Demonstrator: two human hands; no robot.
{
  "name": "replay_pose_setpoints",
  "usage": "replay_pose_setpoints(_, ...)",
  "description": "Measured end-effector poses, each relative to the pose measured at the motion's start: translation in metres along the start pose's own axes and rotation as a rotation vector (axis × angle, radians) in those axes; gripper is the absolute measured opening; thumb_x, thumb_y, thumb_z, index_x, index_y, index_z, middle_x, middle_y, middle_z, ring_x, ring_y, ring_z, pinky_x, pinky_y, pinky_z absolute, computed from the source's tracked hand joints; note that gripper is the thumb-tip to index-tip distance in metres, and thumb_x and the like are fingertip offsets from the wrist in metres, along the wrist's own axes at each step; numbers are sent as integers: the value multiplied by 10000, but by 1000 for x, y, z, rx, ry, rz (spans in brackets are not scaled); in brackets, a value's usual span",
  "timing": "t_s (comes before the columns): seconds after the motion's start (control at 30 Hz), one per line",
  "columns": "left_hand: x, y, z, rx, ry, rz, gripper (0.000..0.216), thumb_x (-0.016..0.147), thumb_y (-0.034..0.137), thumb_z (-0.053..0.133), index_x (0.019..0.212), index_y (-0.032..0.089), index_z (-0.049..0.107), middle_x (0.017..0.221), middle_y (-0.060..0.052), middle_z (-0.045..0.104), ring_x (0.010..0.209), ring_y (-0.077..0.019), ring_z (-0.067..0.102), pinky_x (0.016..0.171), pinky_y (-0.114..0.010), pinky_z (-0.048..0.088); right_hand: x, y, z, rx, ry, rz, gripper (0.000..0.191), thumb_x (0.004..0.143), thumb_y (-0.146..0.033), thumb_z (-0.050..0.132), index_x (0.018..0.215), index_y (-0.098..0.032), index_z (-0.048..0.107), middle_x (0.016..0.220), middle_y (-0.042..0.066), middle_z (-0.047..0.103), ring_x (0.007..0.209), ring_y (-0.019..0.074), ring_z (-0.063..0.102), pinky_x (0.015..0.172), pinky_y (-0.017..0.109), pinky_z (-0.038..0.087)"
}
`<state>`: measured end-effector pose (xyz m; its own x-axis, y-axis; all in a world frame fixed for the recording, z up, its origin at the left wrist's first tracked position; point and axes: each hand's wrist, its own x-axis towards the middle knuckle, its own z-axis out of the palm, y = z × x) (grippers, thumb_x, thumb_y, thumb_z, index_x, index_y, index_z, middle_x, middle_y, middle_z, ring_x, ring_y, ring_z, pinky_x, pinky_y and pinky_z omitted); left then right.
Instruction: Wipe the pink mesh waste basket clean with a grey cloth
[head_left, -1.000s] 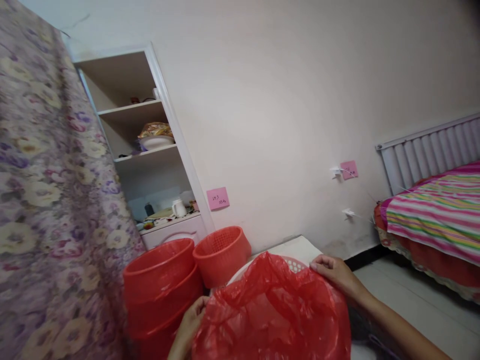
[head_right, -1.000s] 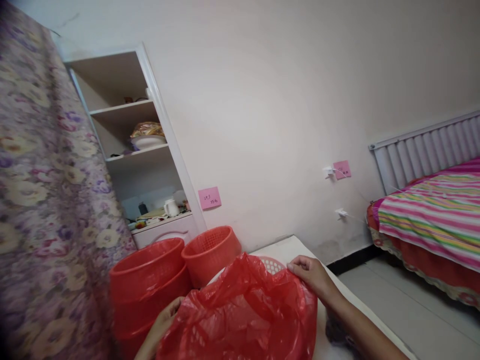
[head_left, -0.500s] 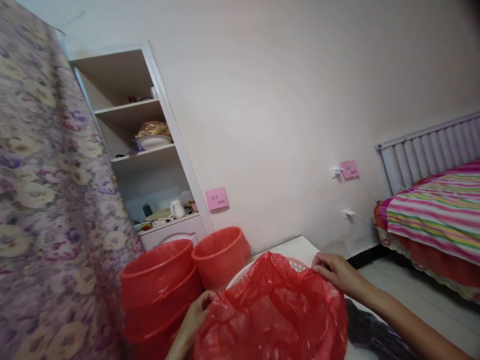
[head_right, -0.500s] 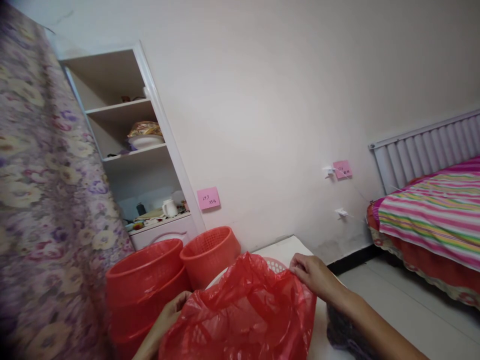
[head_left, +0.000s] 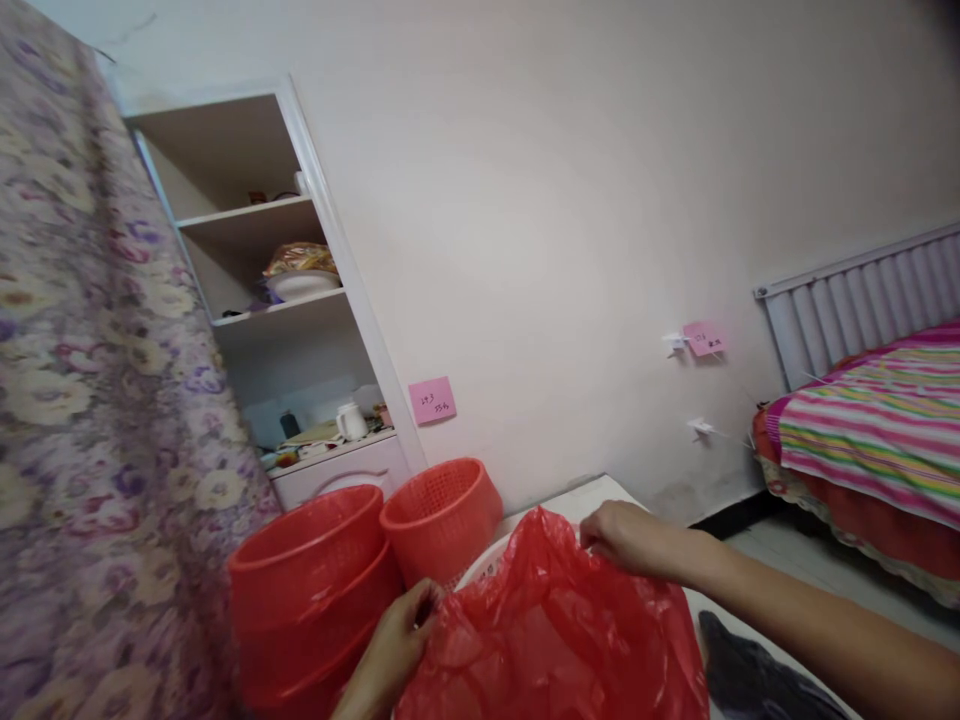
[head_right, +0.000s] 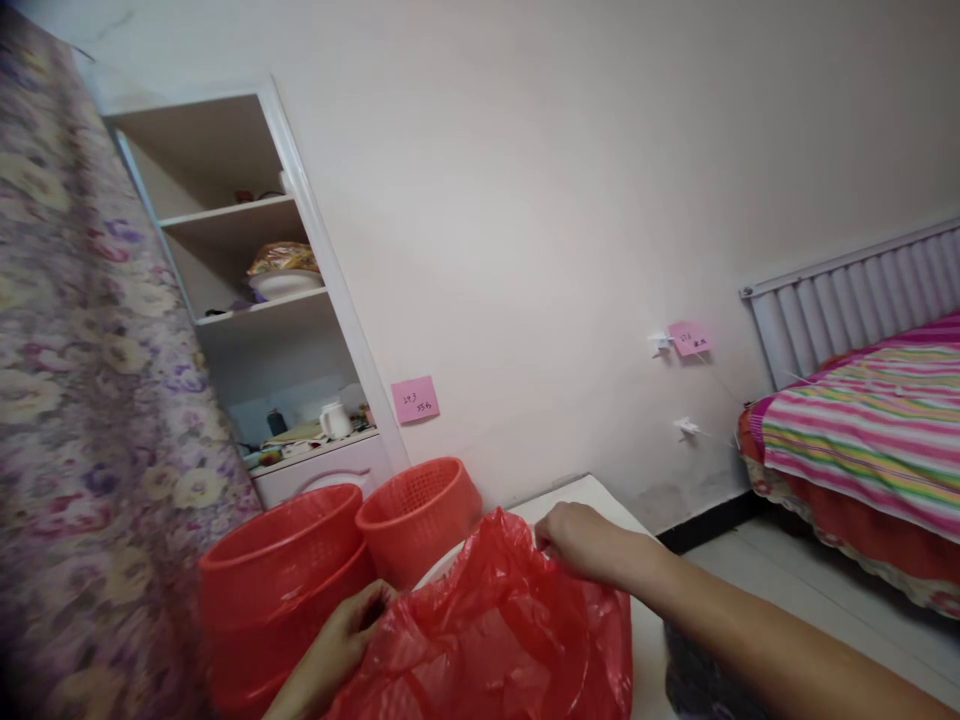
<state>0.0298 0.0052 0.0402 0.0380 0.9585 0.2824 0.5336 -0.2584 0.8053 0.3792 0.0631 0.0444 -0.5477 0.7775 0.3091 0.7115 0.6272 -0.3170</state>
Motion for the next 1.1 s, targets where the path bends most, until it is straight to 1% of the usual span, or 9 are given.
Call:
replay_pose_setpoints(0.13,-4,1,2,-76,59,4,195,641,330,649,636,196,507,645,42,516,656,-137,443,638,-266,365,23,-16,15,-87,-231,41,240,667,-135,589,830,-136,764,795,153,764,692,287,702,559,311,451)
replay_pose_setpoints(0.23,-6,-1,3,-176,86,-30,208,627,327,648,655,204,482,622,65,494,615,-112,411,588,-240,341,31,-20,35,-148,-354,50,70,560,-87,654,518,-133,686,636,152,727,663,335,699,578,363,490)
replay_pose_setpoints(0.33,-7,-4,2,-290,88,-83,242,597,295,674,663,214,456,579,97,463,547,-84,373,533,-214,298,30,-19,52,-155,-363,60,367,422,33,651,264,-181,398,530,129,671,702,386,701,663,437,519)
replay_pose_setpoints(0.4,-8,-4,0,-364,81,-126,263,583,285,690,673,221,451,561,110,467,512,-74,372,518,-208,294,26,-15,55,-117,-311,60,360,393,77,623,290,-180,392,572,131,684,752,405,700,697,454,514)
replay_pose_setpoints(0.47,-10,1,-3,-425,68,-173,253,602,320,700,699,225,487,576,100,525,512,-85,425,526,-218,331,20,-7,50,-38,-226,38,213,451,50,604,455,-160,569,709,139,726,820,383,694,723,433,501)
replay_pose_setpoints(0.6,-14,12,-8,-497,11,-250,276,597,388,751,757,199,629,703,17,676,684,-168,593,686,-291,458,16,14,24,241,-82,-13,337,618,-59,500,864,-189,691,899,69,738,840,225,668,713,295,470)
replay_pose_setpoints(0.8,-5,2,-5,-571,-15,-334,368,559,473,815,655,179,616,583,6,669,534,-150,574,582,-284,427,38,36,19,529,75,132,254,766,-308,461,778,-139,650,634,22,638,579,142,557,526,231,401)
replay_pose_setpoints(0.97,14,-15,2,-594,75,-312,422,490,407,855,722,187,578,602,28,684,524,-128,580,581,-269,433,55,47,36,482,295,226,182,748,-295,501,712,-172,630,662,9,625,655,150,545,593,248,367)
replay_pose_setpoints(1.1,25,-23,11,-557,158,-303,403,497,392,842,686,175,560,552,59,634,500,-102,548,544,-247,425,64,57,45,454,321,257,130,736,-249,525,690,-180,625,679,3,626,679,150,546,610,260,340)
